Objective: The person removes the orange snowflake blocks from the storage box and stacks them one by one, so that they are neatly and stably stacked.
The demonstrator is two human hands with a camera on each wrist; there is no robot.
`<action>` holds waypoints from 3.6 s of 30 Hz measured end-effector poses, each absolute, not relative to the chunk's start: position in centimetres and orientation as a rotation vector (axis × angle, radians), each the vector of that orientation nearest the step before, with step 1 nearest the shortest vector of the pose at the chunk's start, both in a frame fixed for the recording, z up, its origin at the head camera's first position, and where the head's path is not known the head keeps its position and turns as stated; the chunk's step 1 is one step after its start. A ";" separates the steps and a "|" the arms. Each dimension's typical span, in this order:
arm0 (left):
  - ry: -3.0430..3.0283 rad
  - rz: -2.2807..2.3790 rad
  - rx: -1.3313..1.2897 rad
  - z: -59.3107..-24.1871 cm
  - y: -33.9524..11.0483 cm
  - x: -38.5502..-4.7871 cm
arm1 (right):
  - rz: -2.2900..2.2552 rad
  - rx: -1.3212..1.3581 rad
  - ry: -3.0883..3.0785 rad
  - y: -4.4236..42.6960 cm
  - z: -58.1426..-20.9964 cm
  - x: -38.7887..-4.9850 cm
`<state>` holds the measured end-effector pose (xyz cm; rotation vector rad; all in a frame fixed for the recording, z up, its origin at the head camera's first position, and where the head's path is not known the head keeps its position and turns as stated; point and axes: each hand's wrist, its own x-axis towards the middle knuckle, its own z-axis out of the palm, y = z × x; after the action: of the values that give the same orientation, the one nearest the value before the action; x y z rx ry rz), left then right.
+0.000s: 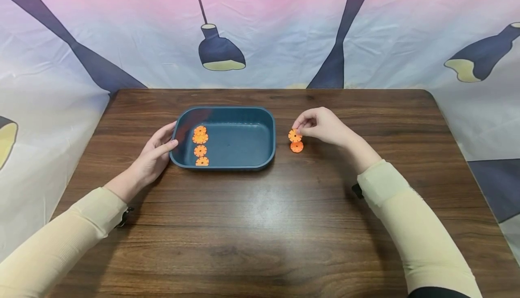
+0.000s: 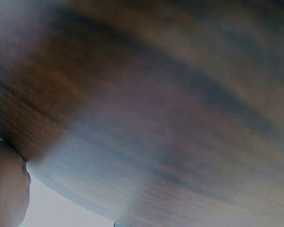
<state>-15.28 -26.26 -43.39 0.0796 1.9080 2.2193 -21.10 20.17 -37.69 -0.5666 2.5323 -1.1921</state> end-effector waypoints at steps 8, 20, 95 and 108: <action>1.914 2.215 0.069 -43.6 -26.3 -15.4 | -1.209 -0.533 2.476 20.6 -39.2 -20.9; 1.915 2.198 0.046 -43.4 -26.2 -15.4 | -1.185 -0.487 2.430 20.9 -40.1 -21.2; 1.887 2.218 0.042 -43.3 -26.1 -15.7 | -1.299 -0.862 2.307 6.5 -37.1 -23.4; 1.881 2.262 0.094 -43.8 -26.3 -15.7 | -1.267 -0.929 2.214 2.9 -38.5 -22.8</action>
<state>-15.65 -26.31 -43.76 0.0939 1.8814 2.2615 -22.84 2.85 -38.49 -0.9287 2.2138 -1.2669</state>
